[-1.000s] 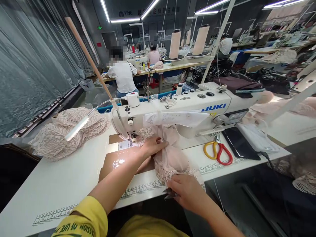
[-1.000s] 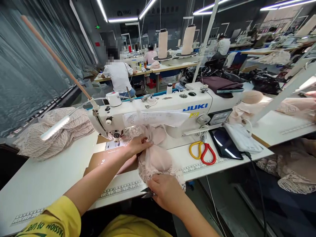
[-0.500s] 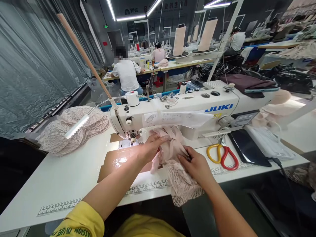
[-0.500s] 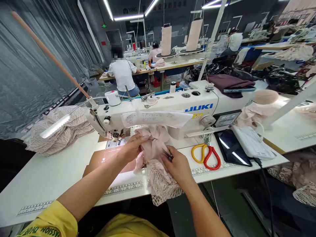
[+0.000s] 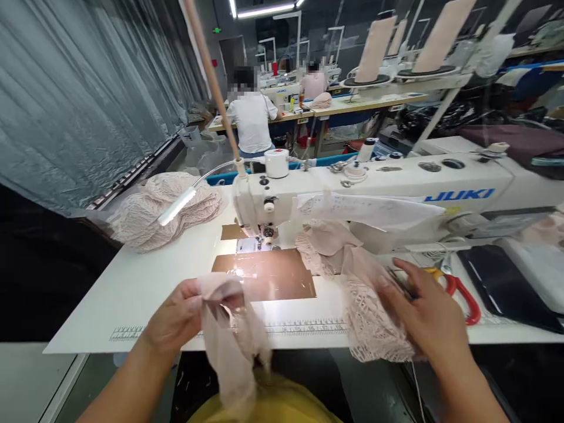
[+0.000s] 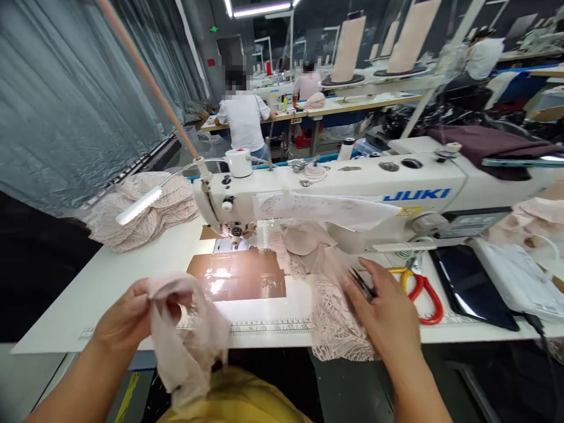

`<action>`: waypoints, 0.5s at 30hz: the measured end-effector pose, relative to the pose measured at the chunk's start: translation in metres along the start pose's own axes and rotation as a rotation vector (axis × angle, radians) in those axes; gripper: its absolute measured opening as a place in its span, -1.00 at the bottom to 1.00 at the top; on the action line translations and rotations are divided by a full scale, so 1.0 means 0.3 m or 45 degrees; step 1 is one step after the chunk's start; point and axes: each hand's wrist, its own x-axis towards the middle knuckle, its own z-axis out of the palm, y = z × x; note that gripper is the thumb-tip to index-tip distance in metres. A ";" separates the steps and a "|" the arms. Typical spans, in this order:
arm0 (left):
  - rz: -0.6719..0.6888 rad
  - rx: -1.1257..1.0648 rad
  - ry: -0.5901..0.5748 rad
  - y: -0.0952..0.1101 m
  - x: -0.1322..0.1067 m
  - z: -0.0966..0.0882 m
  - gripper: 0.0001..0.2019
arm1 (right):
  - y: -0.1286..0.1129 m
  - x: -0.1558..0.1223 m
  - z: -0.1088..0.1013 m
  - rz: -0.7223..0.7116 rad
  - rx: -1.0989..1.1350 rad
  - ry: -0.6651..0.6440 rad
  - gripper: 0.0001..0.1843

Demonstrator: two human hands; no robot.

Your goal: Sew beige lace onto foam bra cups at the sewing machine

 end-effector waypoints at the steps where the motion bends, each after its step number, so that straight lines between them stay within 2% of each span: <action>1: 0.085 0.072 0.133 0.016 -0.025 -0.035 -0.77 | -0.023 -0.008 -0.004 -0.034 0.037 0.043 -0.45; 3: 0.171 0.329 0.378 0.036 -0.050 -0.094 -0.76 | -0.090 -0.025 0.003 -0.080 0.199 0.004 -0.50; 5: 0.075 0.648 0.487 0.036 -0.048 -0.138 -0.76 | -0.184 -0.041 0.032 -0.098 0.450 -0.238 -0.50; 7: -0.113 0.777 0.379 0.017 -0.032 -0.165 -0.73 | -0.295 -0.055 0.080 -0.144 0.656 -0.573 -0.48; 10: -0.205 0.599 0.170 -0.020 -0.018 -0.179 -0.62 | -0.466 -0.066 0.163 -0.284 0.789 -0.963 -0.51; 12: -0.195 0.506 0.060 -0.035 -0.026 -0.176 -0.55 | -0.560 -0.064 0.214 -0.311 0.847 -1.094 -0.53; 15: -0.206 0.499 -0.055 -0.034 -0.048 -0.167 -0.60 | -0.656 -0.053 0.272 -0.333 0.922 -1.174 -0.59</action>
